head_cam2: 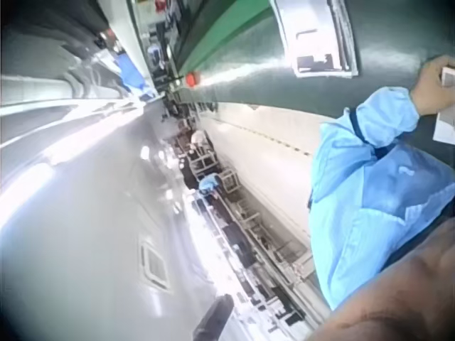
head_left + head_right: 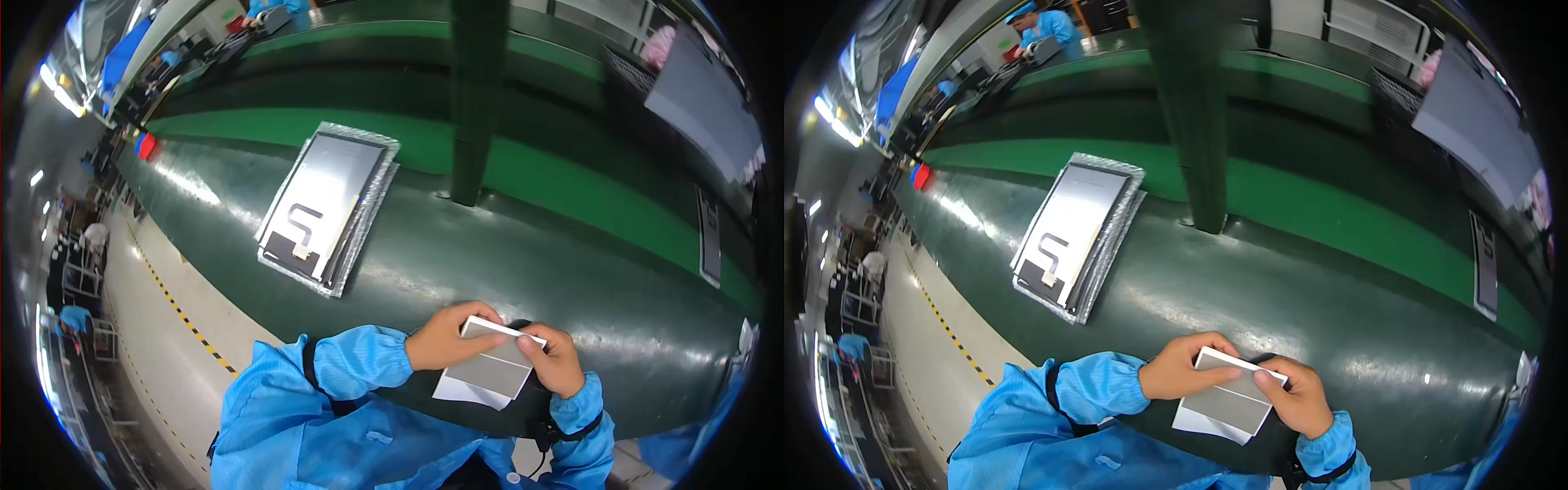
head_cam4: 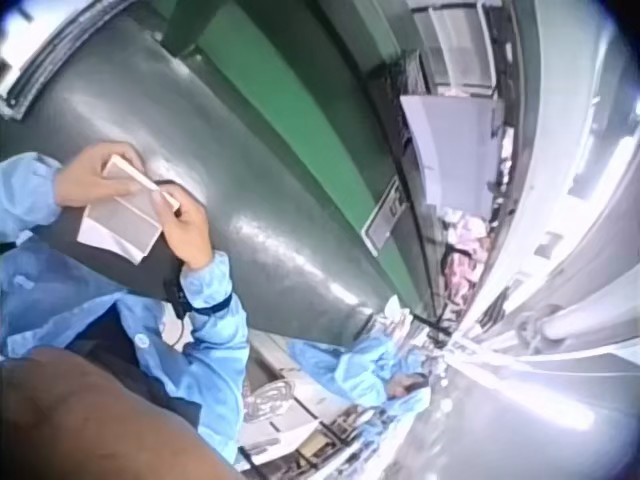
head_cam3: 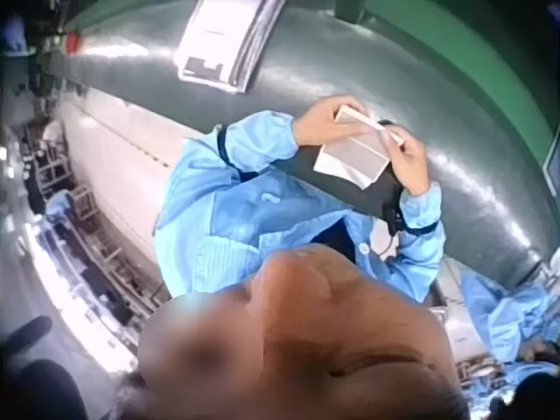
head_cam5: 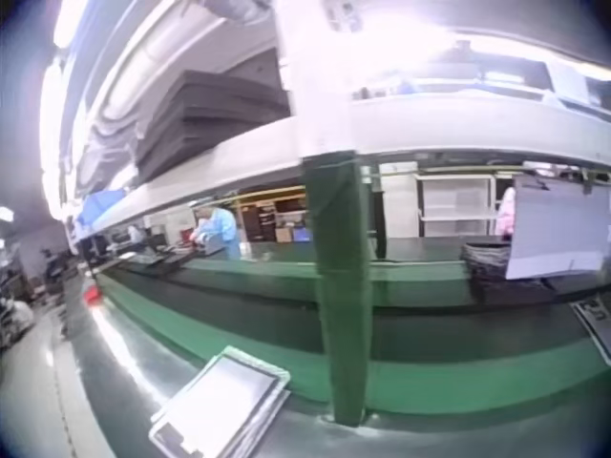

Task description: Peeling and checking protective film liners from electronic display panels in a manufacturing environment.

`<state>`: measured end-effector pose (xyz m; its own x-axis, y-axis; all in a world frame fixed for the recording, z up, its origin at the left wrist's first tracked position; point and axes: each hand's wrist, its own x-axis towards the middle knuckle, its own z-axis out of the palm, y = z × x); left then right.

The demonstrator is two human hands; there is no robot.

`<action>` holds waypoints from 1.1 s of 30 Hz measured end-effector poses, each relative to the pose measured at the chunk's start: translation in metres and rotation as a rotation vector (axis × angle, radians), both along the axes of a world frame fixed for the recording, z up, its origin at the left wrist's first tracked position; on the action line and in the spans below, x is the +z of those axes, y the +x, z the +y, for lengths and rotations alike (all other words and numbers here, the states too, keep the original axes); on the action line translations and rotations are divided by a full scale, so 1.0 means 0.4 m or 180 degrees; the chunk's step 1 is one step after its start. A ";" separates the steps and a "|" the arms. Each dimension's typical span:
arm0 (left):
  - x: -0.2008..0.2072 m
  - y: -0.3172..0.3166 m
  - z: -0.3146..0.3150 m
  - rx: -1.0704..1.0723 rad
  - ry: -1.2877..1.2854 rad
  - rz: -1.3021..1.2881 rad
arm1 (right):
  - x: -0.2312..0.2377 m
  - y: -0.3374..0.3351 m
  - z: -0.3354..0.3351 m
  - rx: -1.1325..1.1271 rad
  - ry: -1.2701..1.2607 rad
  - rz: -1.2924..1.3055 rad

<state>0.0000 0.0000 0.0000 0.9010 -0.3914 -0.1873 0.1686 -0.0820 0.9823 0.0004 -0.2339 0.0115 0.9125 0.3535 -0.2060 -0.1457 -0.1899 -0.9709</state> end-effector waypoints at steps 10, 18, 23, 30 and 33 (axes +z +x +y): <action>-0.013 -0.005 -0.023 0.0074 -0.0035 0.0185 | 0.015 0.046 -0.050 0.0813 -0.0165 -0.0225; -0.005 -0.003 -0.026 0.0207 0.0018 0.0040 | 0.007 0.041 -0.043 0.0750 -0.0177 -0.0078; 0.013 0.000 -0.022 0.0103 -0.0128 0.0434 | 0.027 0.038 -0.032 0.0708 -0.0330 -0.0042; -0.030 -0.005 -0.021 0.0078 -0.0175 -0.0293 | -0.001 0.021 -0.035 0.0511 -0.0456 -0.0258; -0.031 -0.007 -0.017 0.0107 -0.0110 -0.0476 | -0.003 0.025 -0.033 0.0568 -0.0491 -0.0279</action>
<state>-0.0027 -0.0068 -0.0123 0.9305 -0.3643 -0.0369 0.0223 -0.0444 0.9988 0.0102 -0.2472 0.0104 0.8552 0.4811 -0.1927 -0.0129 -0.3519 -0.9360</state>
